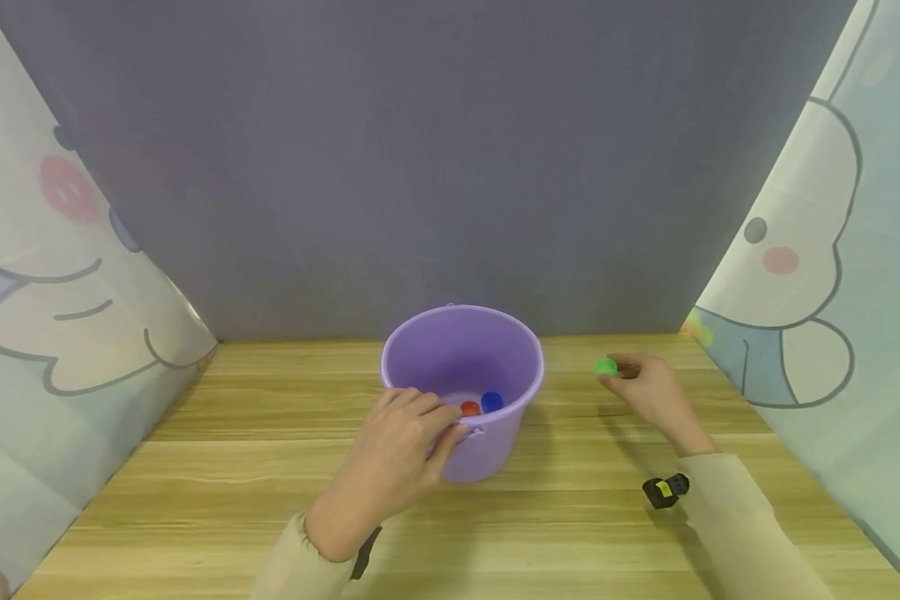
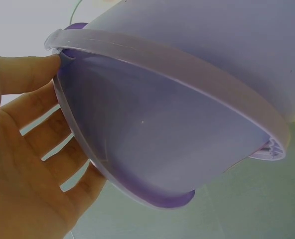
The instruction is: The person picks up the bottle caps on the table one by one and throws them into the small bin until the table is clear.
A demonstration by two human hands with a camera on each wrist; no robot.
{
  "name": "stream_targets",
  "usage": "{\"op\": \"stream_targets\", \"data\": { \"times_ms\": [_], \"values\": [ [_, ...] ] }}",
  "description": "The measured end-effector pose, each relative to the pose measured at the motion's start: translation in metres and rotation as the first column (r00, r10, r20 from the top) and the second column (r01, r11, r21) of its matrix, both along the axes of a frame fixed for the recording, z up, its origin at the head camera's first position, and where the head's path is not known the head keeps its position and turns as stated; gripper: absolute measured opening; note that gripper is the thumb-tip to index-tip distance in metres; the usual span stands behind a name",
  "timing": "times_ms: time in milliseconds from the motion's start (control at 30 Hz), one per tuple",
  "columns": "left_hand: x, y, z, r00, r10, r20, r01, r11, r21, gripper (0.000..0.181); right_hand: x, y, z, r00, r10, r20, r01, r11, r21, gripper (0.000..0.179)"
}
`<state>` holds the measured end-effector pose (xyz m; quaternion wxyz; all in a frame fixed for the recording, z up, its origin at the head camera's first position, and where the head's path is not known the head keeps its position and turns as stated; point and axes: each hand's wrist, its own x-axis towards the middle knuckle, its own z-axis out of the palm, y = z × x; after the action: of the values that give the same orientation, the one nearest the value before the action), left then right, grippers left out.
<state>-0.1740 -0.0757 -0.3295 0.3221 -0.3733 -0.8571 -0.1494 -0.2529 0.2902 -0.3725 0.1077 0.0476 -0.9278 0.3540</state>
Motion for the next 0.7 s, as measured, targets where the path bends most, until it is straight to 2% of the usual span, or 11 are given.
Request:
{"op": "stream_targets", "data": {
  "times_ms": [267, 700],
  "values": [
    [0.000, 0.000, -0.001, 1.000, 0.001, -0.008, -0.001, 1.000, -0.007, 0.006, 0.000, -0.011, -0.002, 0.999, 0.001, -0.040, -0.003, 0.999, -0.049, 0.049],
    [-0.001, 0.001, -0.002, 1.000, 0.001, -0.008, -0.001, 1.000, 0.013, 0.009, 0.002, -0.020, 0.005, 1.000, 0.011, -0.009, -0.012, 0.993, -0.117, 0.057]
  ]
}}
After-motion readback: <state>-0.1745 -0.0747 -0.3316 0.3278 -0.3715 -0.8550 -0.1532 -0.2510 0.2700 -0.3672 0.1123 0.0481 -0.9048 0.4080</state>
